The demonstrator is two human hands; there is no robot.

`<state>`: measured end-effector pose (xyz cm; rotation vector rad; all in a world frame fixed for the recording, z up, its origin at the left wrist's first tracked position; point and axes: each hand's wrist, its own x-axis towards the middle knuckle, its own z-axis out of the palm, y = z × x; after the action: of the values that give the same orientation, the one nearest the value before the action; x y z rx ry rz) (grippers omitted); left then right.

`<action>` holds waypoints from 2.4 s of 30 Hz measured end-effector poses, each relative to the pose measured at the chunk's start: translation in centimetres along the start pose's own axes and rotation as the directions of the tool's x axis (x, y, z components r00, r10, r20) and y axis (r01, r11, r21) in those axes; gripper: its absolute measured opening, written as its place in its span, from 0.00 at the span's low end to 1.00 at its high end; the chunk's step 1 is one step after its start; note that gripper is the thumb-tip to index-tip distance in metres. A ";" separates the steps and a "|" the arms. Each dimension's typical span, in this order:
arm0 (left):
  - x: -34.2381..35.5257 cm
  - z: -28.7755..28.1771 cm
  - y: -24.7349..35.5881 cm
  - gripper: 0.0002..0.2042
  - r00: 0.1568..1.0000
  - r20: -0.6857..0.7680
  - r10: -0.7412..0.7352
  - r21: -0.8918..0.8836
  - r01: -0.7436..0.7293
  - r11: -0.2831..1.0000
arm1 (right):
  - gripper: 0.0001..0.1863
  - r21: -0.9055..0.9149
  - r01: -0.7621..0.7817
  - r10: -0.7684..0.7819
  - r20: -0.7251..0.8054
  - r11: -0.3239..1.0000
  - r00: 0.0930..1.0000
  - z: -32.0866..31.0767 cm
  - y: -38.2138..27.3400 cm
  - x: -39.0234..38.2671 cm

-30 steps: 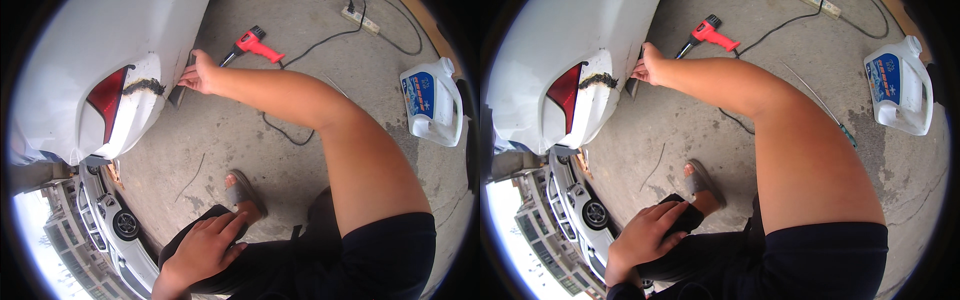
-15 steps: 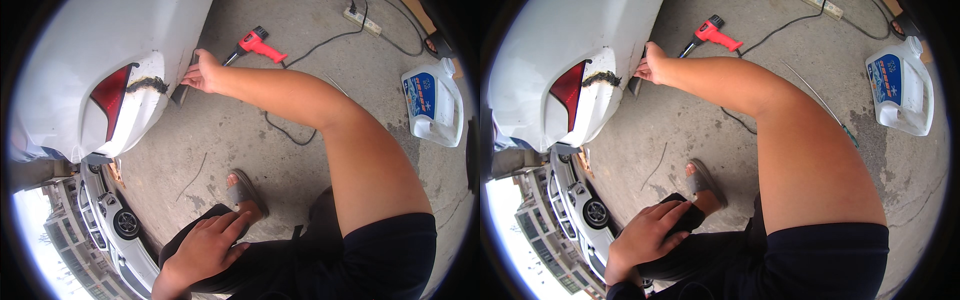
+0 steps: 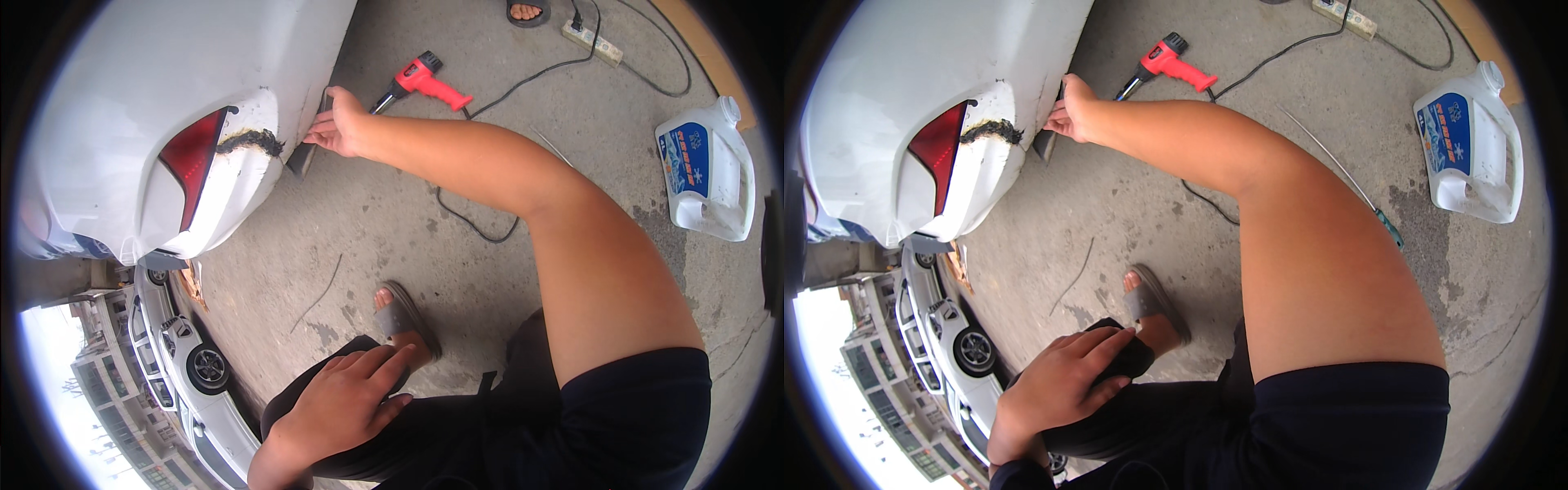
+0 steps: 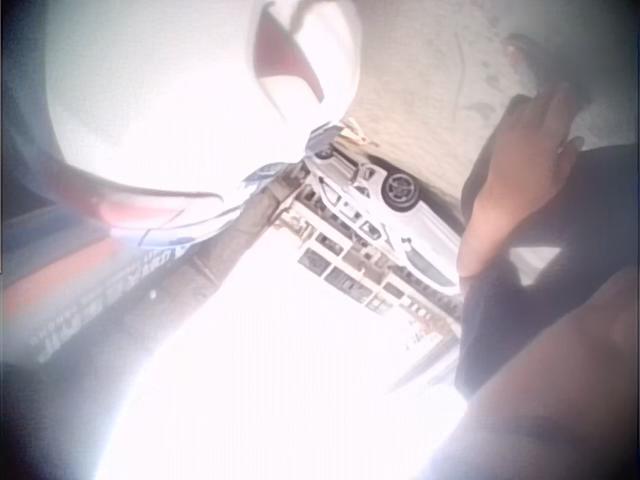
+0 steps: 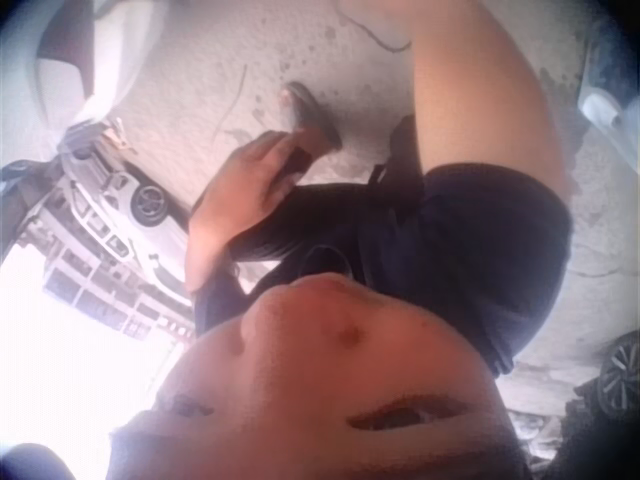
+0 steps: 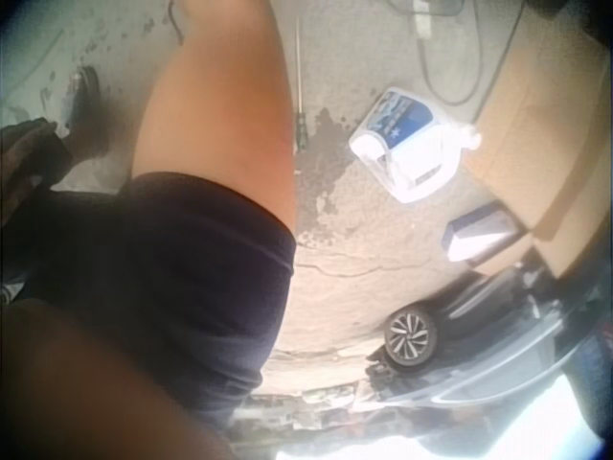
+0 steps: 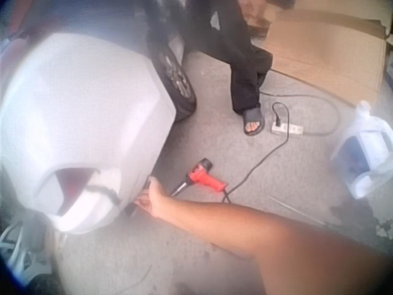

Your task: The person uses a heat gun to apply heat to a damaged area on the rear bumper of a white car while another person assists by holding the bumper. The person then uses a metal rod to press and smooth the heated section.

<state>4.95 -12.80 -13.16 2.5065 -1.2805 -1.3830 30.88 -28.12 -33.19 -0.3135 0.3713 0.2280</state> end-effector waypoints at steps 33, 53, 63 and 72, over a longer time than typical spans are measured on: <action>-0.2 -0.1 -0.3 0.29 0.998 -0.054 0.010 0.005 -0.010 1.000 | 0.16 0.296 -0.017 0.028 -0.032 0.955 0.999 -0.9 1.3 0.2; -0.2 -0.2 0.0 0.28 0.999 -0.046 -0.018 -0.003 0.017 1.000 | 0.23 0.212 0.022 -0.037 0.069 0.977 0.997 -1.5 1.6 0.4; -0.2 -0.3 -0.2 0.28 0.999 -0.051 -0.013 0.008 0.014 1.000 | 0.25 0.243 -0.026 0.016 0.045 0.970 0.999 -2.0 1.7 0.2; 0.3 -0.6 -0.2 0.28 0.999 -0.043 0.007 0.018 -0.006 1.000 | 0.25 0.272 -0.018 0.001 0.061 0.962 0.998 -1.7 1.9 0.8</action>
<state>5.57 -13.00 -13.08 2.5265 -1.2980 -1.3140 30.51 -26.83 -35.51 -0.0327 0.3395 0.1921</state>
